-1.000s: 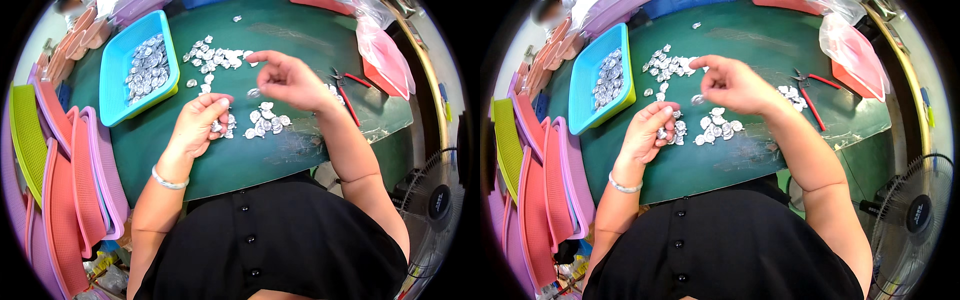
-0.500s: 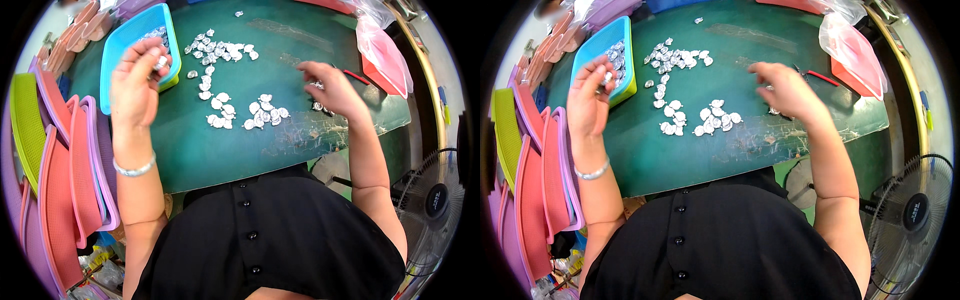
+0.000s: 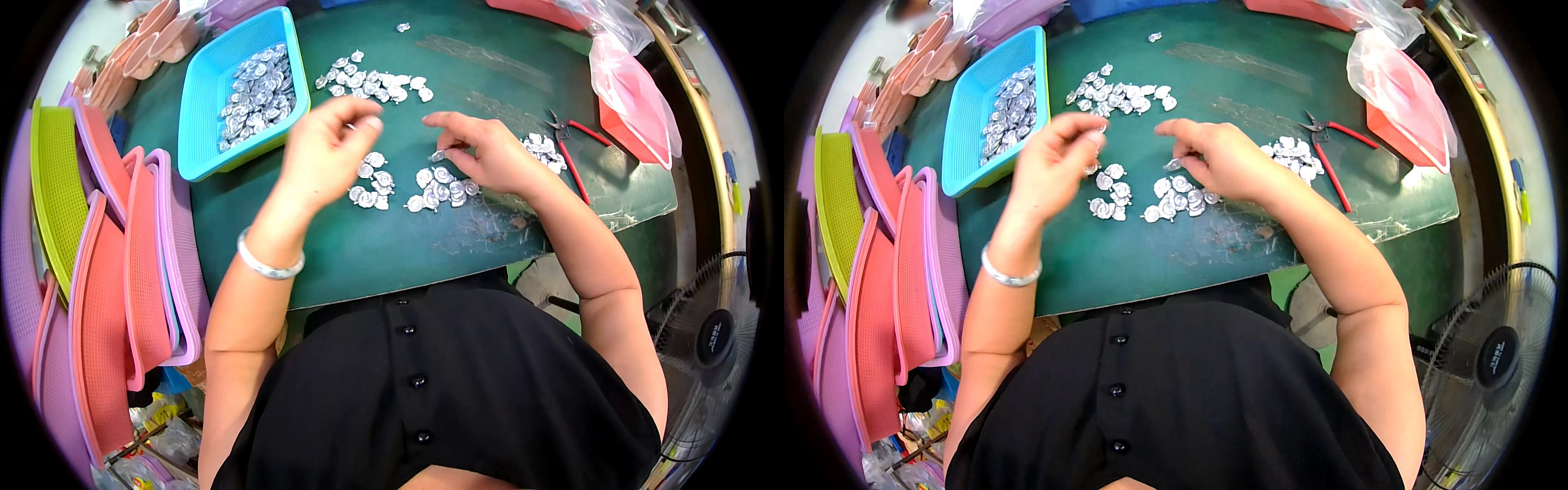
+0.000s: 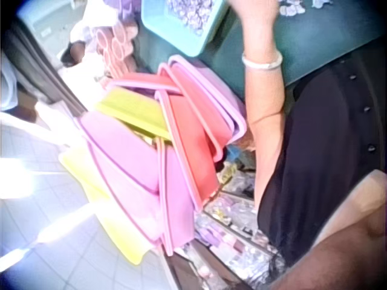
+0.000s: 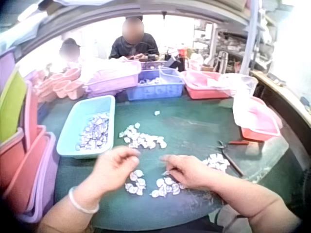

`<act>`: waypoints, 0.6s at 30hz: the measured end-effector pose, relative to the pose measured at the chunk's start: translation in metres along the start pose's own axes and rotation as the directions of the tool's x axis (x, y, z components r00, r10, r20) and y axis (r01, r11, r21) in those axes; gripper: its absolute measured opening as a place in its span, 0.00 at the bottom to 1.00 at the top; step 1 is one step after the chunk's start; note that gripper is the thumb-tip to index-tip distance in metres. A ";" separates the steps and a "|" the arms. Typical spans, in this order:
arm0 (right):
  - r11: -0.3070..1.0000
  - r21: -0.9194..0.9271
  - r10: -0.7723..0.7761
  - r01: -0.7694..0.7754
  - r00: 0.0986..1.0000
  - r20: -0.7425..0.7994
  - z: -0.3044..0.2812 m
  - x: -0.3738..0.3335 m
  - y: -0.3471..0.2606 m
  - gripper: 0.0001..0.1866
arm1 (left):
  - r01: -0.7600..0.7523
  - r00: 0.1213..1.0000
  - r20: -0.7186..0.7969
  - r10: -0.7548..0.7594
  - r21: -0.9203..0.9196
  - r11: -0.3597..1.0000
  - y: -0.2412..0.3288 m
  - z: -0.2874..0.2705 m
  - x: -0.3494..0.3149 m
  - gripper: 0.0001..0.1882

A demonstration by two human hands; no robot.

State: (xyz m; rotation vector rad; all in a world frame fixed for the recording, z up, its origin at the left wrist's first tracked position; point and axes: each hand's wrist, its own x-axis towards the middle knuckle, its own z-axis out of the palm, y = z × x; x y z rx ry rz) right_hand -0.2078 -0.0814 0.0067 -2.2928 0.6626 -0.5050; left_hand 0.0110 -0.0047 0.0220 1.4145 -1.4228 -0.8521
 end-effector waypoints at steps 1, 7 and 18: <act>0.993 0.116 0.002 0.000 1.000 -0.023 0.000 0.001 0.000 0.23 | 0.117 0.989 0.099 -0.110 -0.072 0.990 0.006 0.008 -0.003 0.09; 0.826 0.553 0.110 -0.110 0.993 0.033 -0.006 0.019 -0.009 0.27 | 0.361 0.923 0.260 -0.282 -0.338 0.869 0.002 0.022 -0.001 0.07; 0.645 0.732 0.188 -0.220 0.974 0.126 0.003 0.027 -0.013 0.26 | 0.384 0.923 0.237 -0.304 -0.502 0.775 -0.013 0.018 -0.006 0.06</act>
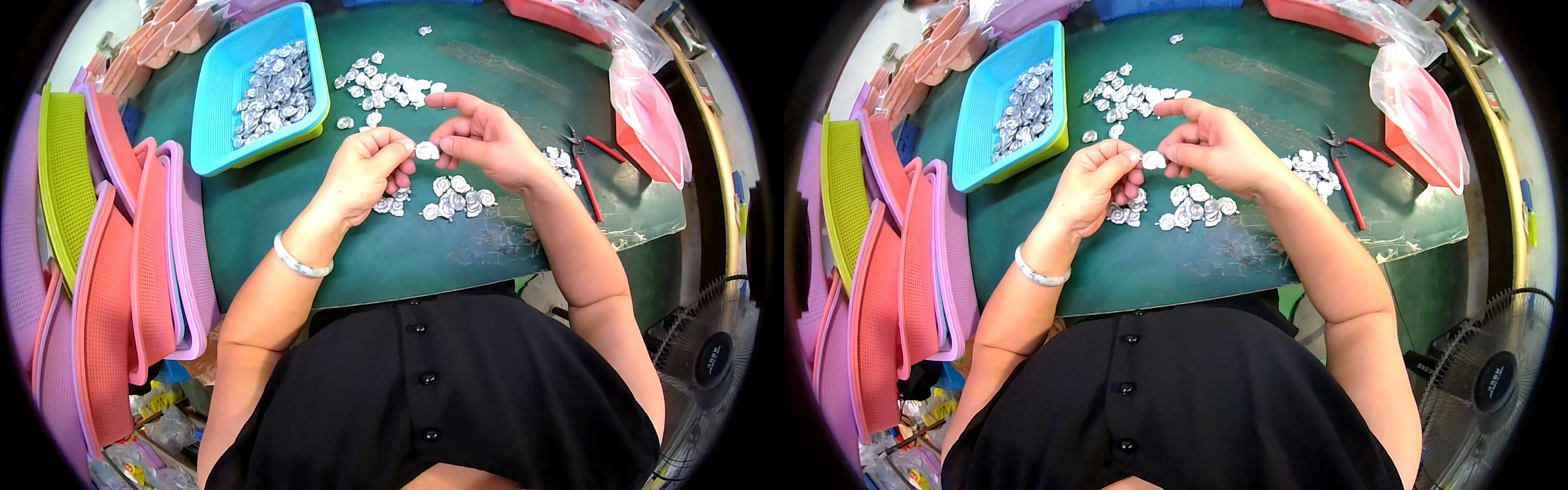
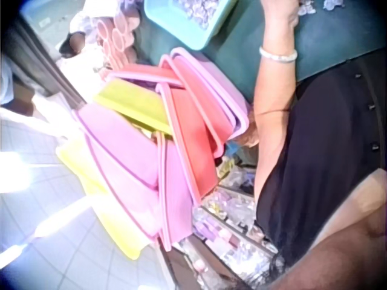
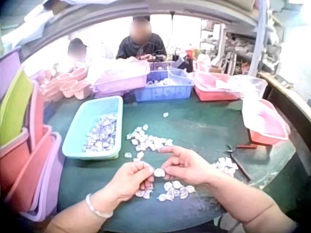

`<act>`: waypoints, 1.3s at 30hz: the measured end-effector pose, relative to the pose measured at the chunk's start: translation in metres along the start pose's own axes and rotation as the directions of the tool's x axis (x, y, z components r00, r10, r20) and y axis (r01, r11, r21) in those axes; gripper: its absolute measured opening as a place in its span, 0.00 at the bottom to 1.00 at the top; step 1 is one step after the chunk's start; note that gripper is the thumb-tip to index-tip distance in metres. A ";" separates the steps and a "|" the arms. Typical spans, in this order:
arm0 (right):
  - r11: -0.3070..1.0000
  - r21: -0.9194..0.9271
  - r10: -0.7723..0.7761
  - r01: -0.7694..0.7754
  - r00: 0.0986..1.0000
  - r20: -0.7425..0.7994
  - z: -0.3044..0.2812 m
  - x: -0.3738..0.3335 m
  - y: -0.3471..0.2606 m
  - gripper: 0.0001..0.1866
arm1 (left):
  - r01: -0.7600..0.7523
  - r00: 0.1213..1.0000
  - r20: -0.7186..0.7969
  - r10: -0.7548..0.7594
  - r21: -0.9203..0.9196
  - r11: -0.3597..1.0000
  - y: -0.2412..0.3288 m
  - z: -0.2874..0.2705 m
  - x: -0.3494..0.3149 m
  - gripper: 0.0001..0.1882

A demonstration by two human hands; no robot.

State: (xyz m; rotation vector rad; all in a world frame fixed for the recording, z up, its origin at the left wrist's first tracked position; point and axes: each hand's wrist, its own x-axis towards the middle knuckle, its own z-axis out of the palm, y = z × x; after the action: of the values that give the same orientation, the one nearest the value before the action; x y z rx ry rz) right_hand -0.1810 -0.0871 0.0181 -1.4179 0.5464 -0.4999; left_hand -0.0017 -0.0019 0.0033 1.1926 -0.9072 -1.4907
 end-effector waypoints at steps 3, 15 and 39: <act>0.999 0.029 0.020 -0.020 1.000 0.007 -0.001 -0.002 0.003 0.25 | 0.016 0.999 -0.029 -0.017 -0.049 0.999 -0.002 0.000 0.000 0.06; 1.000 0.006 0.014 -0.013 1.000 -0.024 0.002 -0.003 0.008 0.26 | -0.041 0.999 -0.021 0.045 0.162 0.986 -0.005 0.002 -0.002 0.06; 0.985 -0.046 -0.168 0.165 0.984 -0.056 0.002 -0.004 0.012 0.28 | -0.152 0.987 -0.023 0.159 0.188 0.970 -0.011 0.000 -0.002 0.04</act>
State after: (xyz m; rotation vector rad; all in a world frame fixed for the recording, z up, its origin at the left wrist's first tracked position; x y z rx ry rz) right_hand -0.1828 -0.0815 0.0063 -1.4991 0.4904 -0.6701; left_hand -0.0045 0.0027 -0.0061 1.2486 -1.1072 -1.2761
